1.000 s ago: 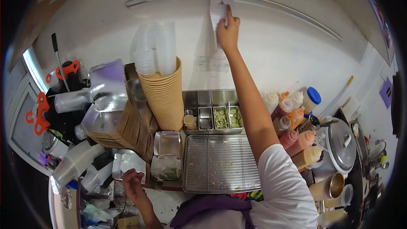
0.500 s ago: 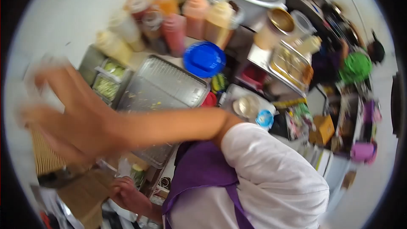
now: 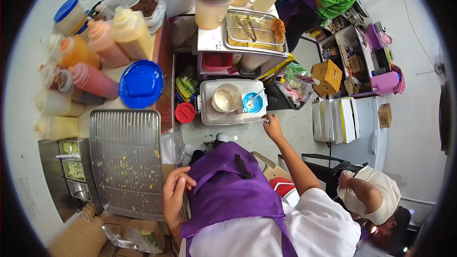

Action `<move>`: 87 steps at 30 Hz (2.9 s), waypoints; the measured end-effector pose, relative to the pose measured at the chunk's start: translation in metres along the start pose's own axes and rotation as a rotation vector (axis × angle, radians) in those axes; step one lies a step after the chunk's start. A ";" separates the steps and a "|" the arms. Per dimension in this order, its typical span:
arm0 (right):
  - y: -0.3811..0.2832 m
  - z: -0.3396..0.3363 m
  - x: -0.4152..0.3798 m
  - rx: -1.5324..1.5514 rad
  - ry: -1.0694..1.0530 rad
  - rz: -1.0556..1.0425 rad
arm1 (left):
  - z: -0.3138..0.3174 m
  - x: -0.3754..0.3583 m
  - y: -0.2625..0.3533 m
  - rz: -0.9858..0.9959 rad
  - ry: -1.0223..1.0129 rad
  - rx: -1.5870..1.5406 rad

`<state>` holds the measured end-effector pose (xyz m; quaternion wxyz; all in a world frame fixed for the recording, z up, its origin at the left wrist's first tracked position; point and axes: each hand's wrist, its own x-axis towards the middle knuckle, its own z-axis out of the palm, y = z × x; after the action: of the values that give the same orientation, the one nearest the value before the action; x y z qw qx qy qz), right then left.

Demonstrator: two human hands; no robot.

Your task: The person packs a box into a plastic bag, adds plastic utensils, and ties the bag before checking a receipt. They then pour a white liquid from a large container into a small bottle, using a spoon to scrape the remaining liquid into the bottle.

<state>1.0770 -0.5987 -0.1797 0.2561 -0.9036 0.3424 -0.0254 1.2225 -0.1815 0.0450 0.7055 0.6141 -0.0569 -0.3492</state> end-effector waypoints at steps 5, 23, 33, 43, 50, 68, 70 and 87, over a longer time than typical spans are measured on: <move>0.086 0.035 0.076 0.082 0.208 0.169 | 0.032 0.078 -0.111 -0.209 -0.162 0.078; 0.100 0.009 0.144 0.124 -0.146 -0.188 | 0.190 0.322 -0.351 -0.492 -0.261 0.465; 0.102 -0.001 0.121 -0.078 -0.060 -0.298 | 0.217 0.328 -0.333 -0.471 -0.336 0.381; 0.113 -0.022 0.090 -0.007 0.005 -0.343 | 0.221 0.307 -0.337 -0.493 -0.245 0.231; 0.115 -0.016 0.088 0.218 0.034 -0.146 | 0.218 0.305 -0.343 -0.542 -0.188 0.082; 0.158 0.038 0.049 1.496 -0.171 0.967 | 0.178 0.295 -0.350 -0.732 -0.212 -0.784; 0.158 0.044 0.046 1.547 -0.181 1.009 | 0.179 0.290 -0.343 -0.735 -0.196 -0.831; 0.145 0.058 0.052 1.510 -0.275 0.916 | 0.158 0.273 -0.318 -0.733 -0.305 -0.918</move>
<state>1.0421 -0.6980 -0.3066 0.8066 -0.2638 0.5281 -0.0307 1.2119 -0.4661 -0.3003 0.7159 0.1696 0.2145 -0.6424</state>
